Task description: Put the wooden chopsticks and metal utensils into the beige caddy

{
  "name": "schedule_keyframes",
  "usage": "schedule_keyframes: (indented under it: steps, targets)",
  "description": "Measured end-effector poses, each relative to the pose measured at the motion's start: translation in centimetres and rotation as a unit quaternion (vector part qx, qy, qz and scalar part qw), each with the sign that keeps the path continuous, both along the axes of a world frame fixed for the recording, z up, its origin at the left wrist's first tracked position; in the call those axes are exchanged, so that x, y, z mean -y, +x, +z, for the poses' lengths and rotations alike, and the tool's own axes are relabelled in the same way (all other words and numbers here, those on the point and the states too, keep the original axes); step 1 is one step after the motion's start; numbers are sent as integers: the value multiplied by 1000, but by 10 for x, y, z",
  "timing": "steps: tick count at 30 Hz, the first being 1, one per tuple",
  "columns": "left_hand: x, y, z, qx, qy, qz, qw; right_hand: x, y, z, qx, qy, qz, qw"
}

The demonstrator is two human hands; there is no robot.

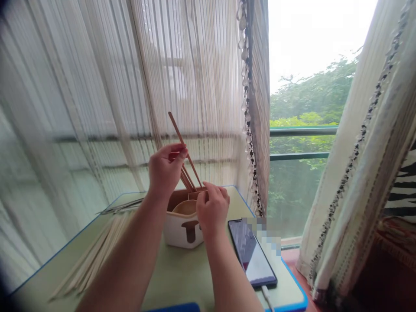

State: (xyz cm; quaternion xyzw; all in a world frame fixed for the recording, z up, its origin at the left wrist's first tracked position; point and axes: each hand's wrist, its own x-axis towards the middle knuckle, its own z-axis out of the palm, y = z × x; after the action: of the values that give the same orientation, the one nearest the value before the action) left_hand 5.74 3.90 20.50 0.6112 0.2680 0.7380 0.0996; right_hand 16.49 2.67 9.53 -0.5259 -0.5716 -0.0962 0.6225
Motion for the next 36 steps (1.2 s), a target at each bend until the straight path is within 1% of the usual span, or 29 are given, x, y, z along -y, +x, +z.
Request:
schedule_keyframes:
  steps: [5, 10, 13, 16, 18, 20, 21, 24, 26, 31, 33, 36]
  targets:
    - [-3, -4, 2, -37, -2, 33, 999, -4, 0, -3, 7, -17, 11, 1000]
    - [-4, -1, -1, -53, 7, 27, 998, -6, 0, -4, 9, -39, 15, 999]
    - [-7, -2, -2, -86, -17, 38, 995, -6, 0, -5, 7, -45, 13, 999]
    - [-17, -10, -5, -123, -61, 83, 987, -6, 0, -5, 22, -53, 28, 998]
    - [-25, -17, -7, -126, -74, 129, 981, -6, -1, -5, 36, -64, 44, 996]
    - [-32, -23, -10, -115, -81, 151, 978, -7, -1, -5, 46, -71, 52, 995]
    - [-35, -25, -11, -106, -89, 146, 979, -7, -1, -5, 50, -74, 54, 995]
    - [-41, -27, -15, -74, -128, 99, 984, -6, 0, -5, 55, -84, 56, 993]
    - [-44, -27, -17, -66, -142, 79, 984, -6, 1, -4, 58, -92, 60, 992]
    - [-54, -26, -23, -68, -142, 68, 985, -5, 1, -3, 70, -100, 66, 990]
    - [-57, -26, -24, -67, -154, 58, 984, -5, 1, -3, 72, -99, 66, 990]
    - [-59, -26, -26, -66, -174, 4, 983, -5, 1, -3, 72, -96, 68, 990]
